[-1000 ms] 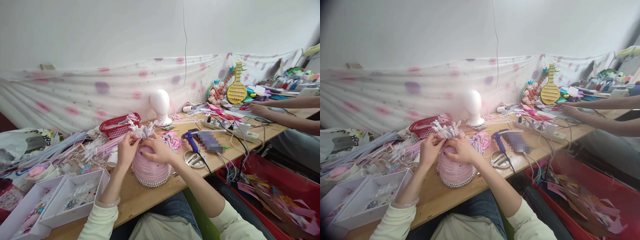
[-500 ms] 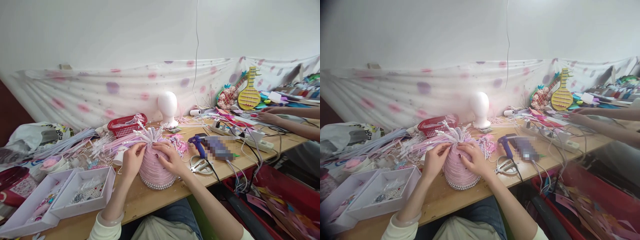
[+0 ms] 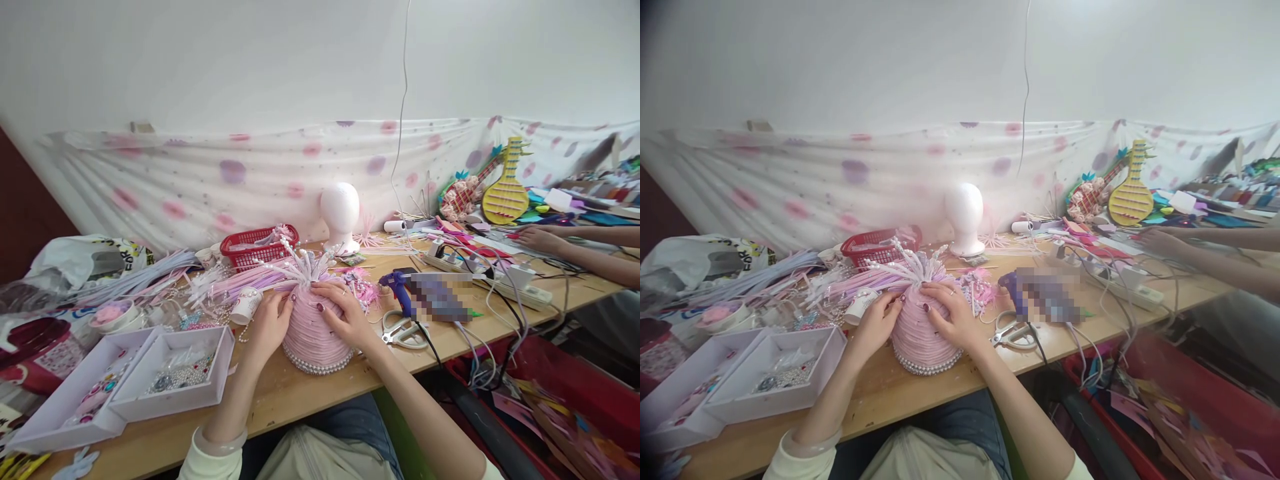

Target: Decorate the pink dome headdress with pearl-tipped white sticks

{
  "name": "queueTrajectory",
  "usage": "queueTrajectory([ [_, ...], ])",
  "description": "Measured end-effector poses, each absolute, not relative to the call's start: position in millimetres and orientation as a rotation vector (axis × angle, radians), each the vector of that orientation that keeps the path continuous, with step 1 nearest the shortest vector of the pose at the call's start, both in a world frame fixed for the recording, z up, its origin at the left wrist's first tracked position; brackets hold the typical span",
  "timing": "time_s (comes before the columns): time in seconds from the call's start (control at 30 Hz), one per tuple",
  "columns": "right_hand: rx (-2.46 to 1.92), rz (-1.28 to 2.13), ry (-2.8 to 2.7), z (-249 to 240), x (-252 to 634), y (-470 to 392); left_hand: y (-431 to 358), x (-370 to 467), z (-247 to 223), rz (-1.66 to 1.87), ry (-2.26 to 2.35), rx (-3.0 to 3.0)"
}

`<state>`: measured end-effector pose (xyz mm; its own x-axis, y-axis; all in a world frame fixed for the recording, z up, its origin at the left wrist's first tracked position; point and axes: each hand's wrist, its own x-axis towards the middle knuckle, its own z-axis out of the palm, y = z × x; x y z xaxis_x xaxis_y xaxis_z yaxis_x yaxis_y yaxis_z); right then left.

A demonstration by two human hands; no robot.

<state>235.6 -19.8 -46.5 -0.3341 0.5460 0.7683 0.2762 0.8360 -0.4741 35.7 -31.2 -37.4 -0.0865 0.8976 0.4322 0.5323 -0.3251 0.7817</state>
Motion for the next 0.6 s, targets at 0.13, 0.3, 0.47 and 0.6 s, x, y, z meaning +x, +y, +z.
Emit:
queueTrajectory([
  [0.13,-0.617,0.31,-1.934,-47,235,-20,-20,40,-39,1.533,1.318,1.335],
  [0.3,-0.621,0.317,-1.936,-46,236,-20,-8,45,-34,1.589,1.112,0.916],
  [0.47,-0.621,0.327,-1.929,-47,236,-19,-2,44,-30,1.64,1.084,0.848],
  [0.6,-0.621,0.329,-1.93,-47,236,-19,-5,43,-25,1.717,1.052,0.888],
])
